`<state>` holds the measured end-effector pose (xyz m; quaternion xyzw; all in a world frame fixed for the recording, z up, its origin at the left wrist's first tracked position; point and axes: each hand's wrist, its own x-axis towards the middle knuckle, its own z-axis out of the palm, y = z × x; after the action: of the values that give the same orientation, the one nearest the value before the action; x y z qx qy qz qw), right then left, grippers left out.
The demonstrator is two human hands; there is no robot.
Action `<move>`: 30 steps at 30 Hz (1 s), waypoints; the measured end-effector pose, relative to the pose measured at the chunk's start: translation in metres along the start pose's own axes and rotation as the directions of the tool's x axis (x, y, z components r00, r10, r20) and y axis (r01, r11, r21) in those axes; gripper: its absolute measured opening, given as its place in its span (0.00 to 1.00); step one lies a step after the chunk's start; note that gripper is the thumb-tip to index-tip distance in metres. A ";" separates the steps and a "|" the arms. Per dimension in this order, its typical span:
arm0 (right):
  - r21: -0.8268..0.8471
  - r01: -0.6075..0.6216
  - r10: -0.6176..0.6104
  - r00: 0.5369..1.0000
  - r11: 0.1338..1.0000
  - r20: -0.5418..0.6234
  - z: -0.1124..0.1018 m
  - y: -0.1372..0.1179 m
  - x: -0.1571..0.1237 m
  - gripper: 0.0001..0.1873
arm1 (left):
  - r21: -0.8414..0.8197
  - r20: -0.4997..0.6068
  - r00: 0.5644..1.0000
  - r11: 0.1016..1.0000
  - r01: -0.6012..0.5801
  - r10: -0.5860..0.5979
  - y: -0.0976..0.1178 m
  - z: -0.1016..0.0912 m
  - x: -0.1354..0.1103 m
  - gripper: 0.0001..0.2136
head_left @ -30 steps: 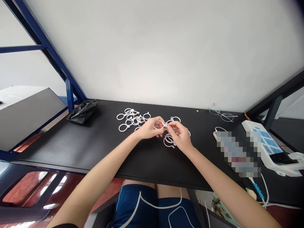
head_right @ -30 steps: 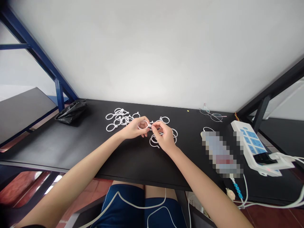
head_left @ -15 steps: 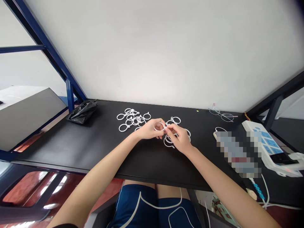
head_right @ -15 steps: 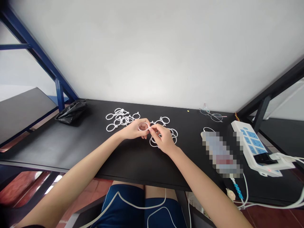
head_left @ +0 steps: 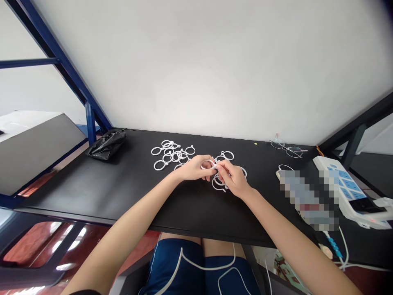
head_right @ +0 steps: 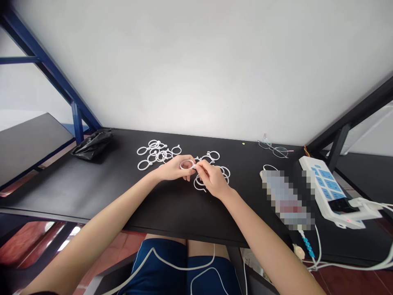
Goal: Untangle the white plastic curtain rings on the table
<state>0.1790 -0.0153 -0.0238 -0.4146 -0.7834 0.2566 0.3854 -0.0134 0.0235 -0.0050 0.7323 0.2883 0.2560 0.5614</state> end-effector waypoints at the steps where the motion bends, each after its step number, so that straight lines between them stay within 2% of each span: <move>1: -0.009 0.006 -0.006 1.000 1.000 -0.007 0.000 0.000 0.000 0.13 | -0.008 0.001 1.000 1.000 -0.005 0.005 0.000 0.000 0.000 0.07; 14: -0.073 0.051 -0.054 0.997 0.996 -0.049 0.002 -0.001 -0.001 0.13 | -0.026 0.029 0.998 0.998 -0.055 0.056 0.001 0.001 -0.001 0.08; 21: -0.048 0.042 -0.044 0.998 0.998 -0.046 0.003 0.001 -0.001 0.13 | -0.015 0.049 0.997 0.998 -0.056 0.057 0.004 0.000 -0.002 0.12; 30: -0.032 0.048 -0.050 0.998 0.998 -0.044 0.004 0.001 -0.001 0.12 | 0.019 0.047 0.996 0.997 -0.078 0.077 0.001 -0.001 -0.001 0.10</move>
<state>0.1768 -0.0163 -0.0272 -0.4069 -0.7883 0.2256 0.4027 -0.0151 0.0235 -0.0042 0.7543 0.2492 0.2573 0.5502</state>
